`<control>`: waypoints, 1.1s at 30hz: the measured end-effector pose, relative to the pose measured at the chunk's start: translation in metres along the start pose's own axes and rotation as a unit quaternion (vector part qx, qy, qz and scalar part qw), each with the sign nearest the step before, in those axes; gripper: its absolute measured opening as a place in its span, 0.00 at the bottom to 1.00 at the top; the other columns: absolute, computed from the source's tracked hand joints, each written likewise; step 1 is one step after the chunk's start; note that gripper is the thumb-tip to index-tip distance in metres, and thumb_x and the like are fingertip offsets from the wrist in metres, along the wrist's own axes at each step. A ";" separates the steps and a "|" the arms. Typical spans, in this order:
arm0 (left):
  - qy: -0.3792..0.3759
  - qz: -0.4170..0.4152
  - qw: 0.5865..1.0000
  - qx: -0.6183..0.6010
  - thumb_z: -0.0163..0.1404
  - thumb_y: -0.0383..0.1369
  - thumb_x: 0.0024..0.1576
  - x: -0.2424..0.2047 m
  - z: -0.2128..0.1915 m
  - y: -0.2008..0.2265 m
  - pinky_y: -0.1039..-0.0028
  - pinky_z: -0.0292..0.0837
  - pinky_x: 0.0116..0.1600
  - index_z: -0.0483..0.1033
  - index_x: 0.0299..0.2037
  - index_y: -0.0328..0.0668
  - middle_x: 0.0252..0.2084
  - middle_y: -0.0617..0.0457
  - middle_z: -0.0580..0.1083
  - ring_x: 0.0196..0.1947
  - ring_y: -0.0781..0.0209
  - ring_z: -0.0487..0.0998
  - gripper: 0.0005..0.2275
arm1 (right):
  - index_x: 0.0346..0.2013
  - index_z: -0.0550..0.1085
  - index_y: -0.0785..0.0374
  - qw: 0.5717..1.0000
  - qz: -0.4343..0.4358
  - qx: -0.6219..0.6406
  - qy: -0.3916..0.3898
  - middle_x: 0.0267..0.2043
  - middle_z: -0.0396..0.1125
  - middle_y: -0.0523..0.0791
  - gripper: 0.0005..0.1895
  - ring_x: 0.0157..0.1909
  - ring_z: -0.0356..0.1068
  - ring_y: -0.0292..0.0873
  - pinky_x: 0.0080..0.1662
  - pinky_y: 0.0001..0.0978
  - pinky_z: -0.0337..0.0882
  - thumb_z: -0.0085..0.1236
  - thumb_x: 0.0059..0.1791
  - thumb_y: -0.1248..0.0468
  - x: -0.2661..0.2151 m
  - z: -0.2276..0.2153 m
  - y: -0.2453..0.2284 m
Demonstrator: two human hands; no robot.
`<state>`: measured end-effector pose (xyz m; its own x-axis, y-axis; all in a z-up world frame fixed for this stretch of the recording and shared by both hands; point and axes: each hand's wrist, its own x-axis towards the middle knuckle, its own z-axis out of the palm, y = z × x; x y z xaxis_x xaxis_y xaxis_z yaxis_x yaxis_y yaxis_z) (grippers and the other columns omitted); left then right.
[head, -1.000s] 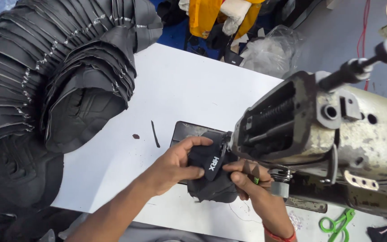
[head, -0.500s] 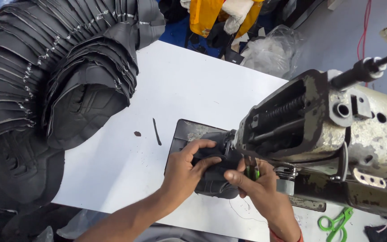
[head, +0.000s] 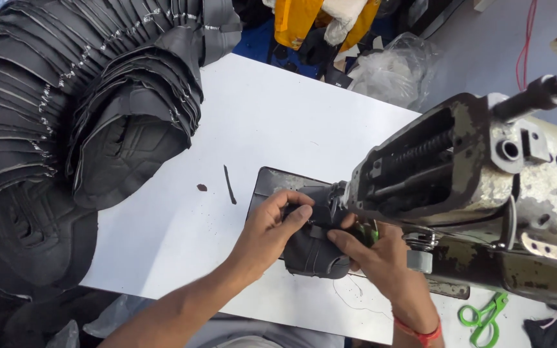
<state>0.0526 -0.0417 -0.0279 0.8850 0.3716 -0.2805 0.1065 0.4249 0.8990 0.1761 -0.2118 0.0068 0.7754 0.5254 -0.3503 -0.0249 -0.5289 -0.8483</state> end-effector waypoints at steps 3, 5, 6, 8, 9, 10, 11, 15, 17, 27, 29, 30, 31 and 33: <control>0.000 -0.002 1.000 0.026 0.52 0.37 0.63 -0.001 -0.001 0.004 0.81 0.58 0.29 0.77 0.50 0.38 0.30 0.59 0.69 0.26 0.76 0.62 0.12 | 0.33 0.76 0.65 0.993 -0.023 0.103 -0.053 0.16 0.65 0.41 0.06 0.14 0.59 0.31 0.17 0.24 0.57 0.66 0.44 0.69 0.003 -0.002 0.006; -0.021 -0.004 0.999 0.027 0.53 0.35 0.62 -0.004 -0.001 0.011 0.81 0.67 0.36 0.74 0.52 0.39 0.36 0.56 0.73 0.33 0.74 0.70 0.12 | 0.32 0.76 0.65 0.994 -0.017 0.093 -0.051 0.16 0.66 0.41 0.04 0.14 0.60 0.31 0.17 0.25 0.58 0.65 0.45 0.71 0.003 -0.001 0.002; -0.021 -0.005 0.999 0.026 0.53 0.35 0.62 -0.004 -0.002 0.010 0.81 0.67 0.36 0.74 0.52 0.39 0.36 0.56 0.73 0.33 0.74 0.70 0.12 | 0.32 0.76 0.65 0.994 -0.015 0.093 -0.051 0.16 0.66 0.41 0.04 0.14 0.60 0.31 0.17 0.25 0.58 0.65 0.45 0.71 0.001 0.001 0.000; -0.072 -0.007 0.997 -0.011 0.56 0.32 0.58 -0.005 -0.004 0.009 0.80 0.76 0.45 0.68 0.55 0.41 0.45 0.53 0.76 0.43 0.72 0.77 0.16 | 0.28 0.77 0.67 0.996 -0.025 0.083 -0.033 0.16 0.66 0.41 0.05 0.14 0.61 0.31 0.18 0.24 0.58 0.63 0.48 0.69 -0.001 0.005 -0.004; -0.072 -0.008 0.997 -0.011 0.56 0.32 0.58 -0.004 -0.004 0.006 0.80 0.76 0.45 0.68 0.55 0.41 0.45 0.53 0.76 0.43 0.72 0.77 0.16 | 0.28 0.77 0.67 0.996 -0.024 0.082 -0.034 0.16 0.66 0.41 0.05 0.14 0.61 0.31 0.18 0.24 0.58 0.63 0.48 0.69 -0.003 0.006 -0.008; -0.081 -0.006 0.997 -0.018 0.56 0.30 0.57 -0.004 -0.004 0.003 0.80 0.77 0.48 0.67 0.55 0.40 0.47 0.52 0.75 0.46 0.71 0.78 0.17 | 0.28 0.78 0.67 0.997 -0.005 0.072 -0.021 0.16 0.66 0.41 0.06 0.15 0.60 0.31 0.18 0.24 0.58 0.62 0.49 0.68 -0.005 0.008 -0.011; -0.090 -0.004 0.996 -0.025 0.57 0.29 0.56 -0.004 -0.004 -0.001 0.79 0.78 0.51 0.67 0.56 0.40 0.49 0.51 0.75 0.48 0.70 0.78 0.19 | 0.27 0.78 0.68 0.998 0.014 0.061 -0.008 0.16 0.66 0.41 0.08 0.16 0.60 0.31 0.19 0.24 0.57 0.61 0.49 0.66 -0.006 0.009 -0.014; -0.061 -0.014 0.998 -0.027 0.56 0.28 0.56 -0.002 0.006 -0.004 0.80 0.79 0.49 0.68 0.55 0.40 0.48 0.51 0.75 0.47 0.70 0.78 0.17 | 0.28 0.78 0.67 0.997 0.031 0.067 0.008 0.16 0.66 0.41 0.09 0.16 0.60 0.32 0.20 0.24 0.59 0.61 0.49 0.65 -0.008 0.011 -0.015; -0.026 -0.003 1.000 -0.018 0.56 0.26 0.56 -0.001 0.010 -0.008 0.79 0.77 0.45 0.69 0.52 0.38 0.46 0.51 0.74 0.43 0.70 0.76 0.15 | 0.28 0.78 0.67 0.998 0.010 0.070 0.007 0.15 0.65 0.41 0.11 0.16 0.60 0.31 0.20 0.24 0.58 0.60 0.51 0.62 -0.010 0.012 -0.017; -0.004 0.013 1.000 0.006 0.56 0.29 0.57 -0.007 0.019 0.001 0.80 0.76 0.40 0.68 0.51 0.39 0.43 0.54 0.72 0.40 0.72 0.74 0.14 | 0.29 0.78 0.67 0.997 -0.005 -0.007 0.074 0.15 0.63 0.40 0.12 0.16 0.58 0.31 0.20 0.25 0.57 0.61 0.50 0.60 -0.019 0.021 -0.028; 0.011 0.012 1.000 0.014 0.56 0.29 0.57 -0.007 0.021 0.000 0.79 0.74 0.37 0.68 0.51 0.38 0.42 0.53 0.72 0.38 0.72 0.73 0.14 | 0.31 0.78 0.67 0.996 0.013 -0.003 0.093 0.14 0.62 0.41 0.12 0.15 0.56 0.31 0.19 0.27 0.55 0.61 0.50 0.60 -0.020 0.023 -0.029; 0.010 0.012 1.000 0.014 0.56 0.29 0.57 -0.007 0.020 -0.001 0.79 0.74 0.37 0.68 0.51 0.38 0.42 0.53 0.72 0.38 0.72 0.73 0.14 | 0.31 0.78 0.67 0.996 0.012 -0.003 0.093 0.14 0.62 0.41 0.12 0.15 0.56 0.31 0.19 0.27 0.55 0.61 0.50 0.60 -0.020 0.023 -0.028; 0.012 0.022 0.999 0.020 0.56 0.30 0.57 -0.006 0.020 -0.003 0.80 0.73 0.37 0.68 0.51 0.38 0.42 0.53 0.72 0.38 0.72 0.73 0.14 | 0.31 0.78 0.67 0.995 0.004 -0.008 0.102 0.14 0.62 0.40 0.12 0.16 0.57 0.31 0.19 0.26 0.55 0.62 0.50 0.59 -0.020 0.024 -0.027; 0.012 0.029 0.999 0.026 0.55 0.30 0.57 -0.007 0.021 -0.004 0.80 0.72 0.37 0.68 0.51 0.38 0.42 0.53 0.72 0.38 0.72 0.73 0.14 | 0.32 0.77 0.67 0.994 -0.003 -0.012 0.111 0.15 0.63 0.40 0.12 0.16 0.57 0.30 0.19 0.26 0.55 0.62 0.50 0.59 -0.020 0.025 -0.025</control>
<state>0.0556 -0.0630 -0.0231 0.8790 0.4150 -0.2350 0.0795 0.3583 0.9302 0.1454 -0.1928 0.0253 0.8959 0.3694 -0.2469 -0.0071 -0.5436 -0.8393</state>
